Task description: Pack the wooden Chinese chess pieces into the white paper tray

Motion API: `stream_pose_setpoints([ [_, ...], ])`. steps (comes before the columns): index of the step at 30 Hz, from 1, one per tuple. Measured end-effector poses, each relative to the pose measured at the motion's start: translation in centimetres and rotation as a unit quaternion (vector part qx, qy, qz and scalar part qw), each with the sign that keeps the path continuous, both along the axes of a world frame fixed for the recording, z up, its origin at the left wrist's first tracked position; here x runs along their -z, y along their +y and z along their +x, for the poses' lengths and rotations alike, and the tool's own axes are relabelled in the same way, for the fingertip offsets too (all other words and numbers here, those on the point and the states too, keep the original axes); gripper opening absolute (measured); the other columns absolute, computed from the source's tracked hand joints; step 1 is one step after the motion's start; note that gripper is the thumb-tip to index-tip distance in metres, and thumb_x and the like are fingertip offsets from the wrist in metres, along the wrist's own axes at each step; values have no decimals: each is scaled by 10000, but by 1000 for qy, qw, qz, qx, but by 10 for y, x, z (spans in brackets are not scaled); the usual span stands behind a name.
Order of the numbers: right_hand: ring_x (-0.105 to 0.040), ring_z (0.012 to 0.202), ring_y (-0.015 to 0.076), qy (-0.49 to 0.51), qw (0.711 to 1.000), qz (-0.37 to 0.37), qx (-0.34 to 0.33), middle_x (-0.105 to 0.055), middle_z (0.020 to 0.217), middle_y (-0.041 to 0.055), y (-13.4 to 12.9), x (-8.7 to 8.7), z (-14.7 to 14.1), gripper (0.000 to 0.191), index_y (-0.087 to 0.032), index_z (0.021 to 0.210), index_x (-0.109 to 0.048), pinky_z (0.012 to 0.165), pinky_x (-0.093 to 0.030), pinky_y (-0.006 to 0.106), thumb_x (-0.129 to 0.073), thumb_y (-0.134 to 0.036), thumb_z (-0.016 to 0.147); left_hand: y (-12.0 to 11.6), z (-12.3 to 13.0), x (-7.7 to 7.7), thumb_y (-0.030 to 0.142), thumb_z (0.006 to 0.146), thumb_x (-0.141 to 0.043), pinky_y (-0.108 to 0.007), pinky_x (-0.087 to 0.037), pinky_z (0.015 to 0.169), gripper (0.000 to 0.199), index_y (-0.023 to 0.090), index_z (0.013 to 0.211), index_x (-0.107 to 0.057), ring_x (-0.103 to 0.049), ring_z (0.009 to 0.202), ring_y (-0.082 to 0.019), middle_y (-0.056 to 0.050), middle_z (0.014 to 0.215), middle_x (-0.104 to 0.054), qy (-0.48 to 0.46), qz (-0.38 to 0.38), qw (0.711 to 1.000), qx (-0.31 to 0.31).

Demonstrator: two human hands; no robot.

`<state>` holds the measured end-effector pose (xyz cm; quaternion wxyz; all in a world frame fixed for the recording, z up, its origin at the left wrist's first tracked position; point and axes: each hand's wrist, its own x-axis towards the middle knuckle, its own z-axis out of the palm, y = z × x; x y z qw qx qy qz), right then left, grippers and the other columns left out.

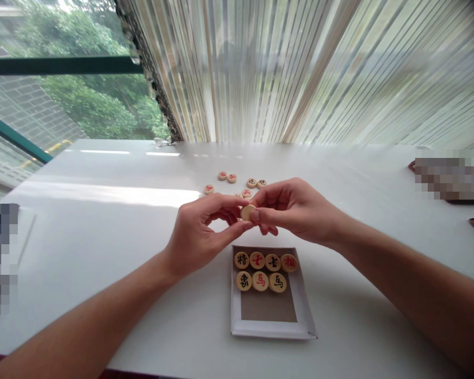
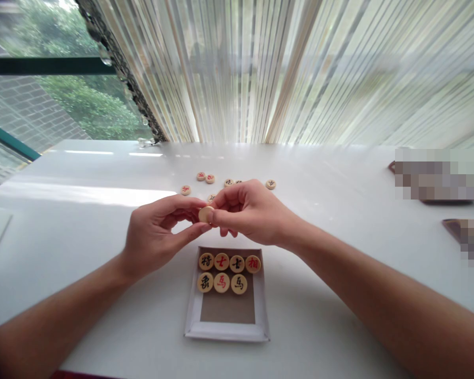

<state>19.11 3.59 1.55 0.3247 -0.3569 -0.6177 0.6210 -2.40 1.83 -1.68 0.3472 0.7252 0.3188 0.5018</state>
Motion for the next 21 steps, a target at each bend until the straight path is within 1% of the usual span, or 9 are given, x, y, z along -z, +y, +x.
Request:
stream_pose_setpoints([
  [3, -619, 575, 124, -10, 1000, -4, 7, -696, 630, 9, 0, -2, 0, 232, -148, 811, -798, 527, -494, 238, -959, -285, 718, 1, 1, 0, 204, 868, -868, -252, -689, 767, 252, 151, 1102, -790, -791, 826, -163, -73, 961, -818, -13, -15, 1000, 9],
  [7, -664, 619, 142, -9, 1000, 6, 9, -743, 682, 23, 0, -5, 0, 173, -162, 838, -823, 565, -546, 252, -929, -207, 709, 1, 2, -1, 208, 874, -864, -255, -697, 795, 206, 154, 1059, -792, -801, 831, -160, -61, 970, -831, -35, -41, 999, 8],
  [11, -720, 695, 168, -16, 999, 30, 16, -801, 800, 43, 1, -7, 2, 141, -198, 907, -866, 623, -603, 280, -868, -187, 767, 2, 1, 0, 232, 862, -882, -262, -697, 778, 179, 166, 1009, -802, -801, 816, -164, -54, 963, -836, -29, -31, 999, -13],
  [13, -732, 700, 180, -30, 999, 36, 23, -814, 825, 49, 1, -9, 4, 148, -219, 931, -879, 645, -623, 306, -864, -209, 785, 3, -1, 0, 247, 871, -876, -273, -690, 744, 158, 175, 995, -809, -786, 786, -164, -55, 933, -830, -7, -5, 999, -32],
  [16, -734, 698, 201, -53, 997, 43, 21, -812, 808, 55, 1, -10, 7, 174, -231, 952, -888, 660, -631, 342, -898, -277, 784, 4, -3, -1, 227, 905, -838, -278, -667, 726, 81, 197, 978, -821, -766, 798, -165, -59, 921, -818, 40, 66, 996, -48],
  [18, -721, 705, 203, -64, 997, 52, 6, -802, 799, 58, 1, -11, 9, 200, -233, 973, -891, 650, -618, 342, -907, -325, 796, 5, -4, -2, 194, 921, -813, -265, -655, 728, 51, 210, 967, -827, -758, 810, -156, -54, 932, -812, 64, 122, 989, -49],
  [21, -690, 717, 195, -75, 995, 62, -25, -779, 801, 58, 0, -11, 11, 233, -235, 1014, -889, 626, -588, 326, -896, -375, 827, 5, -5, -3, 149, 922, -798, -249, -647, 758, 87, 216, 967, -830, -755, 819, -140, -46, 947, -807, 79, 180, 979, -49],
])
